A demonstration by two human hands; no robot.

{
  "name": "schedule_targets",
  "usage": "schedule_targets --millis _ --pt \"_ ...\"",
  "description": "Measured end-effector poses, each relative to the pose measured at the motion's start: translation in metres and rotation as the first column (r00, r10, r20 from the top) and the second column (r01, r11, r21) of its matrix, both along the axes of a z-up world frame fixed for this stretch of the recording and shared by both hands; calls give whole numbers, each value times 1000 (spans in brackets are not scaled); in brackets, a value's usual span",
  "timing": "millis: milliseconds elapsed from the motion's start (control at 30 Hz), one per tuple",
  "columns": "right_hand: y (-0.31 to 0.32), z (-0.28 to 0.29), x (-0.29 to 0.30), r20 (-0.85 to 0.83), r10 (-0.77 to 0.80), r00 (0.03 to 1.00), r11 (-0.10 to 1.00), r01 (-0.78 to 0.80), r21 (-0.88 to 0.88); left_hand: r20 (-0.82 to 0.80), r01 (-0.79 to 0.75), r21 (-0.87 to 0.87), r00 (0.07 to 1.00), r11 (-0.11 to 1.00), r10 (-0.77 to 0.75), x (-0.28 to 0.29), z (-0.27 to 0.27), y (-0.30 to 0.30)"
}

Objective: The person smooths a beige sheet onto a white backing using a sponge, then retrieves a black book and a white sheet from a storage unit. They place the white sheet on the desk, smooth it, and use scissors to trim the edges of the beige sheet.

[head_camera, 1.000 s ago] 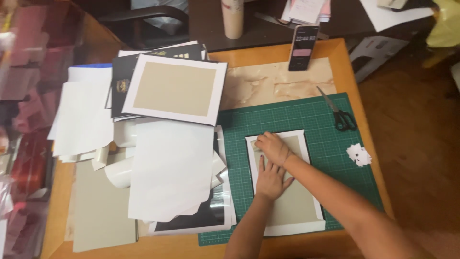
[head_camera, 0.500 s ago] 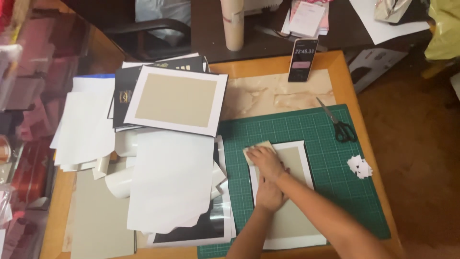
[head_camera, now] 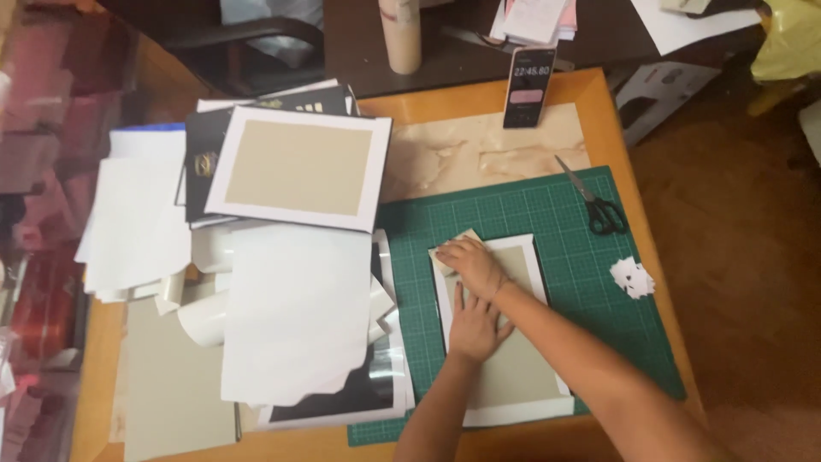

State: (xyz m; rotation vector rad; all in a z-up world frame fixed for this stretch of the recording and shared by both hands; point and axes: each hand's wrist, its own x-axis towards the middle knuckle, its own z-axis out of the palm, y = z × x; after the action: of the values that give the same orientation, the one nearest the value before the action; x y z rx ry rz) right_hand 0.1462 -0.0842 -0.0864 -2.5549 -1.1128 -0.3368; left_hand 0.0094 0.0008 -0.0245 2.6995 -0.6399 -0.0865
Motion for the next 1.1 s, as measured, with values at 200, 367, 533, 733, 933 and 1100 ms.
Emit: schedule_targets --millis 200,367,533,733,933,1100 --pt "-34 63 24 -350 -80 933 950 177 256 -22 -22 6 1000 1000 22 0 20 0" --pt "-111 15 18 1 -315 949 934 310 -176 -39 -20 19 999 1000 21 0 22 -1" --pt "-109 40 -16 5 -378 926 904 370 -216 -10 -14 -12 1000 1000 14 6 23 1" --pt "-121 69 -4 -168 -334 928 929 293 -227 -64 -19 46 998 999 22 3 19 0" --pt "-137 55 43 -107 -608 787 747 521 -414 -79 -2 60 997 998 7 2 27 1" --pt "-102 82 6 -99 -452 887 847 392 -359 -55 -10 42 998 999 13 -1 24 0"
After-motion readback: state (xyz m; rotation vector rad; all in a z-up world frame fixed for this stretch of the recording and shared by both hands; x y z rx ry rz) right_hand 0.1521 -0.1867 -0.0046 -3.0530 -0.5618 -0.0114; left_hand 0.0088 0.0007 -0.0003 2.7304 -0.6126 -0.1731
